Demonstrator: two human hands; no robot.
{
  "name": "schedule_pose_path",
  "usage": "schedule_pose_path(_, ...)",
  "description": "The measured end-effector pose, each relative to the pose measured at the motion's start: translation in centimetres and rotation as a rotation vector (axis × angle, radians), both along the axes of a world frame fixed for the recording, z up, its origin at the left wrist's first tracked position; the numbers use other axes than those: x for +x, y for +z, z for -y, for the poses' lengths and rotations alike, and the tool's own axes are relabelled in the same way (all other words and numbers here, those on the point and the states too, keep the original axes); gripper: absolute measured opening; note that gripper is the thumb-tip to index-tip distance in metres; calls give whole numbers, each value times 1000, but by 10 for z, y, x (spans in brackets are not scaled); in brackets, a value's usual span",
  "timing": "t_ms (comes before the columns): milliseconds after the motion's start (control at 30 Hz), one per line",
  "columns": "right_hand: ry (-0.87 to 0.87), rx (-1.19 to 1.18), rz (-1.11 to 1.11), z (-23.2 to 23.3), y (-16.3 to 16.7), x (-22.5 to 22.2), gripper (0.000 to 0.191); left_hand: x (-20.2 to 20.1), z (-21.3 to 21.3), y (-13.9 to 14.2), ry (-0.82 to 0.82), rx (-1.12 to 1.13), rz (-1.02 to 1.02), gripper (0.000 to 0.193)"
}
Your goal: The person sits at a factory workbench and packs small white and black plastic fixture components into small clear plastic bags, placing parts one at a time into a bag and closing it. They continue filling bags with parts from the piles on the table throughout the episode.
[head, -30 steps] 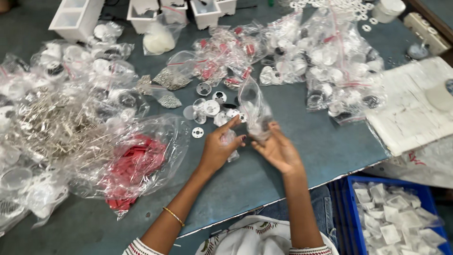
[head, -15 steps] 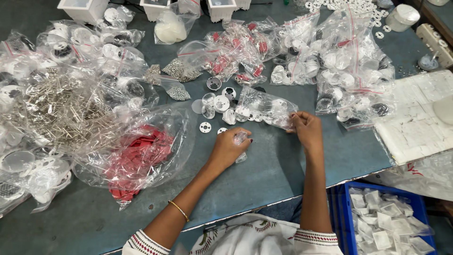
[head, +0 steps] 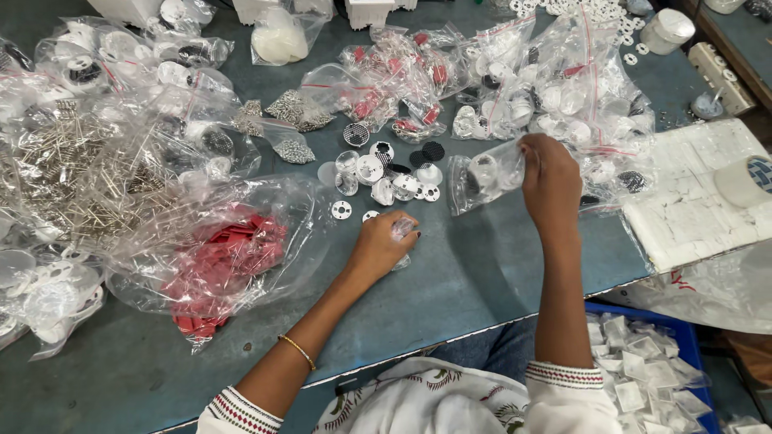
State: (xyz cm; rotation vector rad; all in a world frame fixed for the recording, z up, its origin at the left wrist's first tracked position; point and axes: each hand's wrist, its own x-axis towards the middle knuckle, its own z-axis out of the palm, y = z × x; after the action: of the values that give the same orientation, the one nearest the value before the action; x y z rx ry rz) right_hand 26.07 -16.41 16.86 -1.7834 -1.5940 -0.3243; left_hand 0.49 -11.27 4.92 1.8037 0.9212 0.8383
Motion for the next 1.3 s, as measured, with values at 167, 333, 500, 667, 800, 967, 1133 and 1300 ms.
schedule_pose_path(167, 95, 106, 58, -11, 12, 2, 13, 1, 0, -2, 2, 22, -18, 25)
schedule_pose_path(333, 106, 71, 49, -18, 26, 2, 11, 1, 0, -1, 1, 20, -20, 25)
schedule_pose_path(500, 103, 60, 77, -17, 41, -4, 10, 2, 0, 1, 5, -7, -42, 26)
schedule_pose_path(667, 156, 127, 100, -18, 49, -6, 10, 1, 1, 3, -1, 4, -9, 25)
schedule_pose_path(800, 131, 139, 67, -24, 50, 0, 9, 1, 2, 4, -6, -3, -12, 25)
schedule_pose_path(967, 128, 205, 150, -20, 56, 21, 10, 1, 2, 6, 3, 2, -16, 26)
schedule_pose_path(1133, 112, 300, 104, -10, 63, 36, 12, 0, 4, 13, 3, -119, -47, 33)
schedule_pose_path(1300, 329, 289, -535, 2, 61, 25, 11, -2, 6, 24, -33, -178, 185, 52)
